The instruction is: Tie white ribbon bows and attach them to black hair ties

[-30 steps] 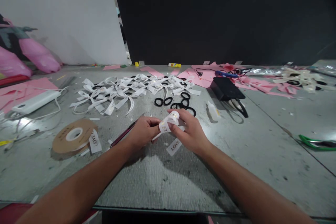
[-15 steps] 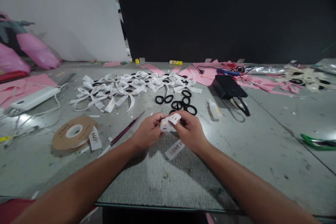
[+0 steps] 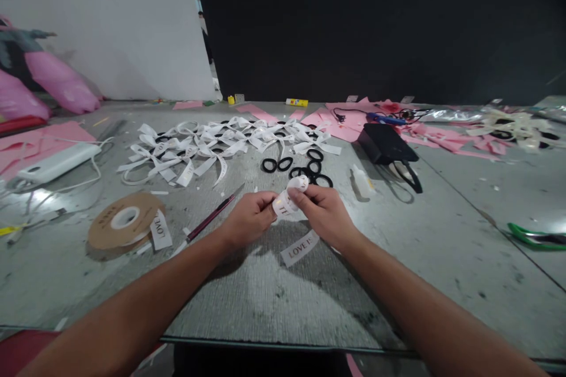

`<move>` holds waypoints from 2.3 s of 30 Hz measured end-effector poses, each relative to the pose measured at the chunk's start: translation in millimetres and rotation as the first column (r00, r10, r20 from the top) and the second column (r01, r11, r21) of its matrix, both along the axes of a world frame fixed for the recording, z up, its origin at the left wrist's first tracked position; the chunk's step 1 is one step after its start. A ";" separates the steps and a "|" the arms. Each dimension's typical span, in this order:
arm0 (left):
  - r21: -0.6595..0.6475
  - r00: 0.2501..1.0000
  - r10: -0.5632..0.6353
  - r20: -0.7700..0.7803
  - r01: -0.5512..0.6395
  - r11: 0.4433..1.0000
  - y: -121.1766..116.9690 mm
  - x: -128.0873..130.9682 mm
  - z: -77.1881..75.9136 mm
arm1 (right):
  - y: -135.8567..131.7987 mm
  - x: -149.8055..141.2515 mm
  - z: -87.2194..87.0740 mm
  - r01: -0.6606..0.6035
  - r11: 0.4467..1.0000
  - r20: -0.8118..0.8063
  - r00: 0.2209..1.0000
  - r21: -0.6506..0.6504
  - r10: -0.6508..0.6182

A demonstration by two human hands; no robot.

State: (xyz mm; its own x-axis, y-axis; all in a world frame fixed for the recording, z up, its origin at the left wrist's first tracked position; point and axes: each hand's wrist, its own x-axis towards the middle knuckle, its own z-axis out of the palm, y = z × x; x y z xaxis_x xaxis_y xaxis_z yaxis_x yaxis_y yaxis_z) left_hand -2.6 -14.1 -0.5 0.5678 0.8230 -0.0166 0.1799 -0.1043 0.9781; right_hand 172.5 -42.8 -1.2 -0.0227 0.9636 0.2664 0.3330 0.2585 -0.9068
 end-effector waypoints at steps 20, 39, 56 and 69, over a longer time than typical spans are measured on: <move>0.244 0.985 0.163 -0.050 -0.146 0.959 -0.7 -1.3 0.7 | -2.3 -9.2 0.9 0.073 0.995 -0.052 0.996 -0.066 -0.076; -0.002 0.966 0.259 0.014 -0.259 0.966 5.2 -1.1 -2.3 | -0.3 5.2 2.3 0.018 0.988 -0.284 0.957 -0.151 -0.061; 0.162 0.983 0.133 -0.130 -0.111 0.981 6.4 -4.5 -4.5 | -2.6 10.1 7.2 0.042 0.989 0.011 0.999 0.141 -0.044; 0.352 0.951 0.199 -0.239 -0.106 0.930 0.8 -3.7 0.5 | -5.0 13.9 4.1 -0.017 0.942 0.425 0.895 0.336 -0.136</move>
State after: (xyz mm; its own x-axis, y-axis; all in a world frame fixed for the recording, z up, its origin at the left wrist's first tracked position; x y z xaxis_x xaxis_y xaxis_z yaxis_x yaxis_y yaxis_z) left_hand -6.4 -13.3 0.0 0.4477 0.8833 0.1394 0.4674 -0.3641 0.8056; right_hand 186.3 -47.9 2.9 -0.1549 0.8288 0.5377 0.6979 0.4771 -0.5342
